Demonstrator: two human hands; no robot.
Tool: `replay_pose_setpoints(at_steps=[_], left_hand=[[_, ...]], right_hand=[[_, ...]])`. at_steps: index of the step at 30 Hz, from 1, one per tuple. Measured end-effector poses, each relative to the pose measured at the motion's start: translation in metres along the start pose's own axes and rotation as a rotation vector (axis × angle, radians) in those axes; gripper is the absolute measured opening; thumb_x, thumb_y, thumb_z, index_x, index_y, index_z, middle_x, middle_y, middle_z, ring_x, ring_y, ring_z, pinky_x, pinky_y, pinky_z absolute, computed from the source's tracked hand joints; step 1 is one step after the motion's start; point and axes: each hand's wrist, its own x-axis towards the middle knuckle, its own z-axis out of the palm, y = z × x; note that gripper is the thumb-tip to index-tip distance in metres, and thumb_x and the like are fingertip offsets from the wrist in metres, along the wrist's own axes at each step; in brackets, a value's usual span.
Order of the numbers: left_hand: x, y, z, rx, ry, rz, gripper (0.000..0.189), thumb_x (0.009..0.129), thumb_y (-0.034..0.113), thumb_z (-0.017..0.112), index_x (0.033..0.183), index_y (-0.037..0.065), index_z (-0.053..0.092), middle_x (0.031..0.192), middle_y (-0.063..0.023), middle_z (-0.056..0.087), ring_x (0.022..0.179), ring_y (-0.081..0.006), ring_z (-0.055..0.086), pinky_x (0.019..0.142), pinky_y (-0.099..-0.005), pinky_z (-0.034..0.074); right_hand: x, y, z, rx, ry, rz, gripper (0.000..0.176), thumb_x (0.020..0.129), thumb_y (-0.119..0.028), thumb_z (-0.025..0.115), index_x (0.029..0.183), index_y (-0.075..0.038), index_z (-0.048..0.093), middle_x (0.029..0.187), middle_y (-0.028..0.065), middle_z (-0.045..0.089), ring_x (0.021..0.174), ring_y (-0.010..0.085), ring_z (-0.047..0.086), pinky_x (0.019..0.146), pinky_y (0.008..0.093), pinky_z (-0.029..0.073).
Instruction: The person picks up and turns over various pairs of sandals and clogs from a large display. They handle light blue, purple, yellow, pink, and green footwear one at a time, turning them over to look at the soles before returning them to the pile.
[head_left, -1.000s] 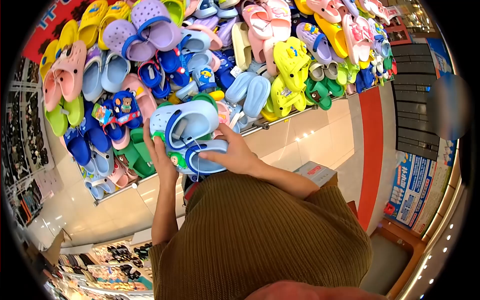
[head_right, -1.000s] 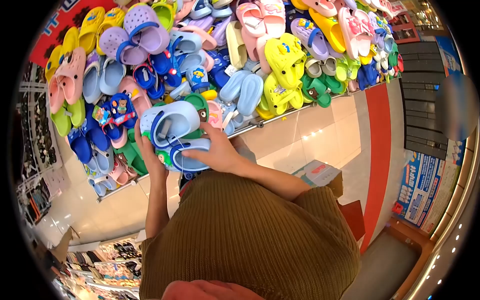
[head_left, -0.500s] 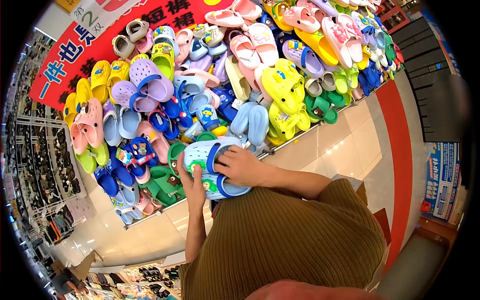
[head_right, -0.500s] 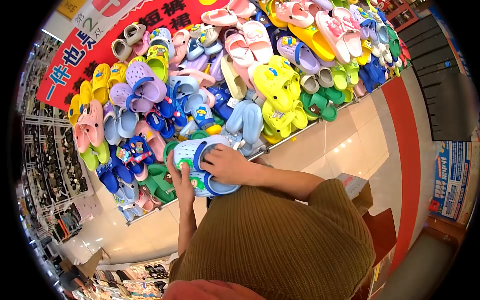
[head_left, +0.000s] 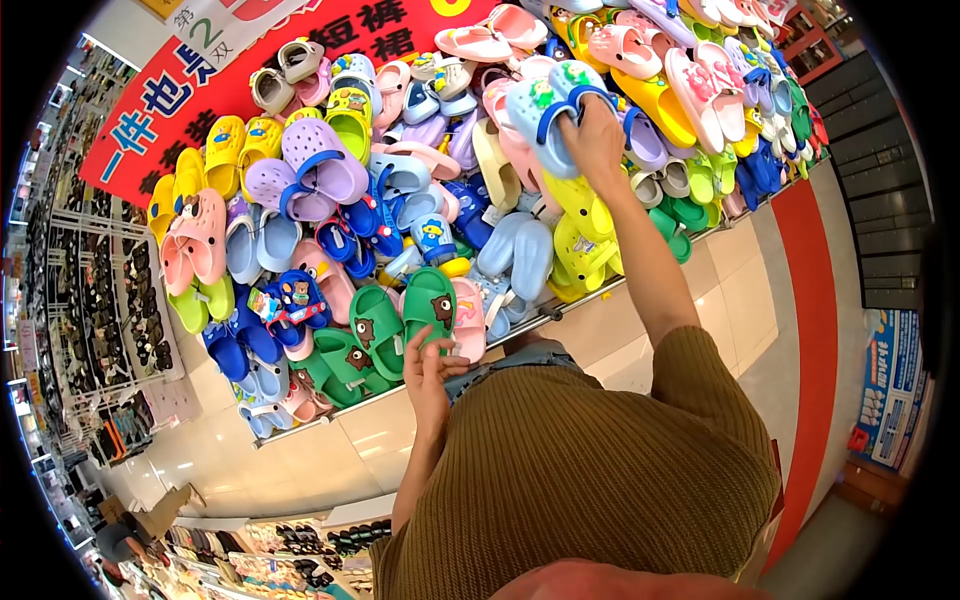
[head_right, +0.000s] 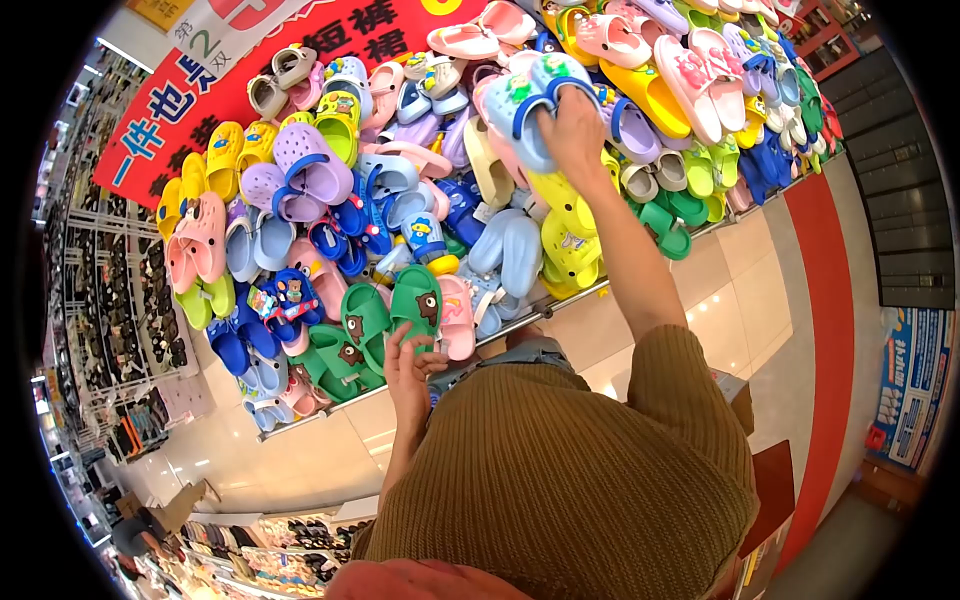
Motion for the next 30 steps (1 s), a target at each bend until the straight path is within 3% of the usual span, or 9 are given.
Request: replay_pose_setpoints(at_steps=[5, 12, 15, 21, 25, 29, 30], left_hand=[[-0.007, -0.015, -0.025, 0.086, 0.042, -0.043, 0.036, 0.104, 0.021, 0.054, 0.133, 0.0, 0.049, 0.105, -0.0117, 0.066, 0.08, -0.0209, 0.071, 0.066, -0.0298, 0.056], [-0.012, -0.012, -0.027, 0.034, 0.088, -0.092, 0.036, 0.103, 0.023, 0.057, 0.131, 0.001, 0.051, 0.104, -0.0114, 0.068, 0.078, -0.0178, 0.07, 0.066, -0.0273, 0.055], [-0.011, -0.013, -0.031, 0.046, 0.079, -0.072, 0.036, 0.103, 0.024, 0.057, 0.131, 0.003, 0.052, 0.101, -0.0092, 0.066, 0.077, -0.0176, 0.07, 0.065, -0.0261, 0.053], [-0.008, -0.018, -0.046, 0.063, 0.134, -0.063, 0.036, 0.102, 0.023, 0.06, 0.13, 0.002, 0.052, 0.099, -0.0087, 0.067, 0.077, -0.0158, 0.069, 0.064, -0.0253, 0.054], [-0.001, -0.033, -0.06, 0.131, 0.264, 0.045, 0.037, 0.099, 0.018, 0.065, 0.127, -0.002, 0.052, 0.102, -0.008, 0.065, 0.083, -0.013, 0.066, 0.066, -0.0261, 0.054], [0.006, -0.037, -0.067, 0.175, 0.338, 0.123, 0.04, 0.096, 0.016, 0.068, 0.127, -0.004, 0.052, 0.112, -0.0097, 0.063, 0.091, -0.0123, 0.062, 0.071, -0.0266, 0.054], [0.008, -0.035, -0.065, 0.207, 0.355, 0.13, 0.047, 0.094, 0.018, 0.071, 0.13, -0.006, 0.052, 0.118, -0.0127, 0.061, 0.093, -0.0145, 0.061, 0.074, -0.0276, 0.053]], right_hand=[[0.017, 0.031, 0.042, -0.256, -0.221, 0.162, 0.04, 0.084, -0.036, 0.075, 0.102, -0.001, 0.066, 0.104, 0.0215, 0.07, 0.096, 0.0403, 0.068, 0.081, 0.0505, 0.053], [0.028, 0.027, 0.035, -0.253, -0.389, 0.241, 0.05, 0.078, -0.046, 0.076, 0.105, -0.004, 0.071, 0.107, 0.024, 0.071, 0.099, 0.0409, 0.068, 0.085, 0.0493, 0.054], [0.025, 0.029, 0.022, -0.196, -0.431, 0.201, 0.052, 0.077, -0.046, 0.075, 0.107, -0.004, 0.071, 0.104, 0.0203, 0.072, 0.101, 0.0379, 0.069, 0.086, 0.0475, 0.054], [-0.002, 0.037, 0.011, -0.211, -0.219, 0.206, 0.056, 0.08, -0.047, 0.074, 0.117, -0.004, 0.071, 0.112, 0.0164, 0.072, 0.103, 0.0351, 0.069, 0.089, 0.0448, 0.053], [-0.045, -0.004, -0.017, 0.128, 0.04, 0.079, 0.042, 0.087, -0.033, 0.073, 0.114, 0.0, 0.07, 0.107, 0.0168, 0.073, 0.097, 0.032, 0.071, 0.086, 0.04, 0.054], [-0.154, -0.062, 0.008, 0.674, -0.279, 0.214, 0.041, 0.091, -0.023, 0.07, 0.122, 0.002, 0.062, 0.089, 0.013, 0.072, 0.077, 0.0195, 0.068, 0.071, 0.0329, 0.054], [-0.18, -0.077, 0.011, 0.66, -0.535, 0.318, 0.05, 0.091, -0.026, 0.071, 0.129, 0.002, 0.057, 0.084, 0.0127, 0.071, 0.074, 0.0176, 0.067, 0.067, 0.033, 0.054]])
